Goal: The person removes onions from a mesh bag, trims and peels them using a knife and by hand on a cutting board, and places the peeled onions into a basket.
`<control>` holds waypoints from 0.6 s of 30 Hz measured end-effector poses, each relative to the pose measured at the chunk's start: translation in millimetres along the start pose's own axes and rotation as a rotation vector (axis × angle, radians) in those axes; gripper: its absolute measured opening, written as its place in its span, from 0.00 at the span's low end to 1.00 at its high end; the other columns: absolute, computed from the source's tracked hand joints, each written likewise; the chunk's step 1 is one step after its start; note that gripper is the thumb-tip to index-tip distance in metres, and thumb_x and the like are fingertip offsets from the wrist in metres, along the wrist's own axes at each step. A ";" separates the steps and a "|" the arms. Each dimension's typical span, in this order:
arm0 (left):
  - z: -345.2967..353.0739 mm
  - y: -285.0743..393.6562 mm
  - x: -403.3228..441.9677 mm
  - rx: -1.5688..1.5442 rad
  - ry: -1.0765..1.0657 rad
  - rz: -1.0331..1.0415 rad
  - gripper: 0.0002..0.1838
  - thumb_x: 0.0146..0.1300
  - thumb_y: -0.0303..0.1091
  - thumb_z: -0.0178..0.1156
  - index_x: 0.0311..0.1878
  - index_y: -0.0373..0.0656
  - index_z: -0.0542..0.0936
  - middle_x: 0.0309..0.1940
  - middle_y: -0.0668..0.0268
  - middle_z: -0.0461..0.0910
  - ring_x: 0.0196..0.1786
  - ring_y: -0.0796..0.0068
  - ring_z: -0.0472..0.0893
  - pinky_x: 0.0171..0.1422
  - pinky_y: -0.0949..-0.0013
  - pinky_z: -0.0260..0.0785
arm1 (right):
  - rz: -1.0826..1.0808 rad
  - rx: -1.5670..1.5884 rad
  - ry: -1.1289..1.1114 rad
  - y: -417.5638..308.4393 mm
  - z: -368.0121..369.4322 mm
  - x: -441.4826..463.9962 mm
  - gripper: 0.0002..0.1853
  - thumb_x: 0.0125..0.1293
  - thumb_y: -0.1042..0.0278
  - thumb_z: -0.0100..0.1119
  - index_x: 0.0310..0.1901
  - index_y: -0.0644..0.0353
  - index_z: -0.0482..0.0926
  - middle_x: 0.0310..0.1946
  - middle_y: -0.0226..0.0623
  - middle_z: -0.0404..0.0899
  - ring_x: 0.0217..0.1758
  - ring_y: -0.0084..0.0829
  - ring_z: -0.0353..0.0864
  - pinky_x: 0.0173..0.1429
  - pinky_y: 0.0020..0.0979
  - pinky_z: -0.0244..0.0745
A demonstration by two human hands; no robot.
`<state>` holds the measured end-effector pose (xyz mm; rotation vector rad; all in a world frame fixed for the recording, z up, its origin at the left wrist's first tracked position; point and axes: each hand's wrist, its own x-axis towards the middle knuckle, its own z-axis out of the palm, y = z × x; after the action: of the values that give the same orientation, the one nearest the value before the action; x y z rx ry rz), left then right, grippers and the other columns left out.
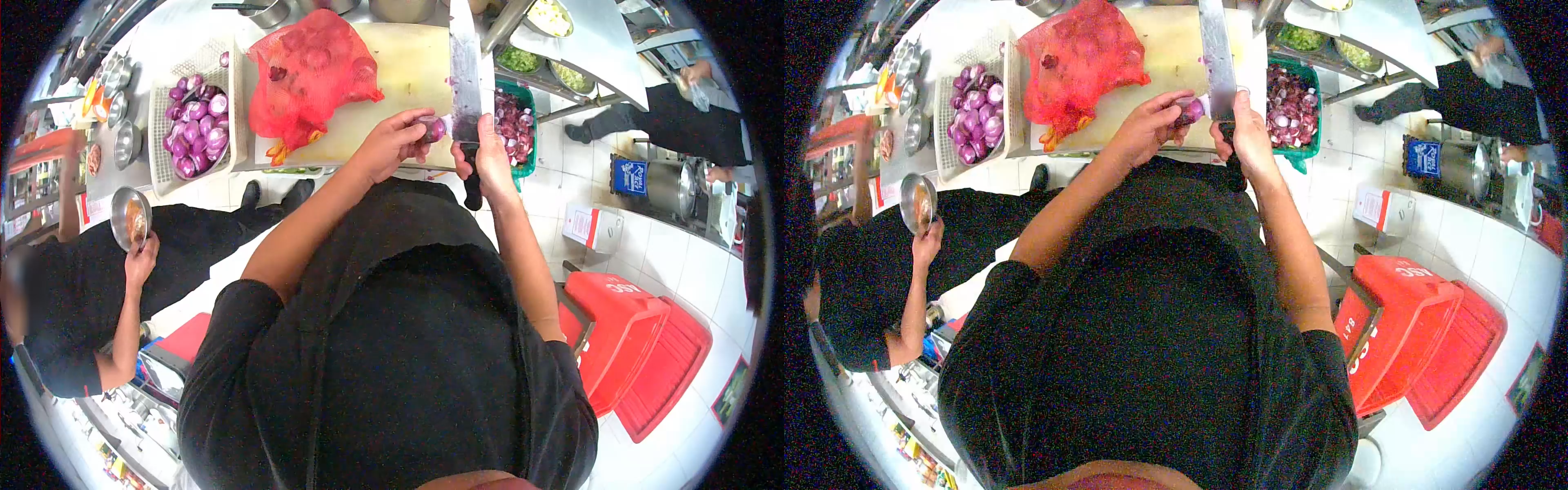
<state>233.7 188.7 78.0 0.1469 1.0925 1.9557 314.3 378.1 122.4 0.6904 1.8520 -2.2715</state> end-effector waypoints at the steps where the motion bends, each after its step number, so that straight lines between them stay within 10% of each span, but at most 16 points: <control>1: 1.3 1.9 -1.7 0.001 -0.010 0.002 0.27 0.71 0.37 0.59 0.70 0.40 0.69 0.48 0.63 0.78 0.42 0.71 0.78 0.43 0.68 0.74 | -0.014 0.027 0.013 -1.5 1.8 -1.4 0.38 0.76 0.29 0.32 0.27 0.59 0.74 0.15 0.30 0.70 0.11 0.22 0.63 0.16 0.26 0.59; 18: -2.8 -14.1 1.5 0.019 0.134 0.024 0.24 0.68 0.36 0.62 0.64 0.40 0.70 0.51 0.62 0.79 0.46 0.73 0.79 0.44 0.68 0.76 | -0.058 -0.254 0.143 5.6 -1.1 13.0 0.39 0.78 0.33 0.34 0.20 0.60 0.72 0.09 0.28 0.65 0.12 0.21 0.64 0.19 0.27 0.58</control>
<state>240.3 191.4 65.4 0.0401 1.2011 1.9999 305.1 380.2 111.7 0.7844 2.2026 -2.0136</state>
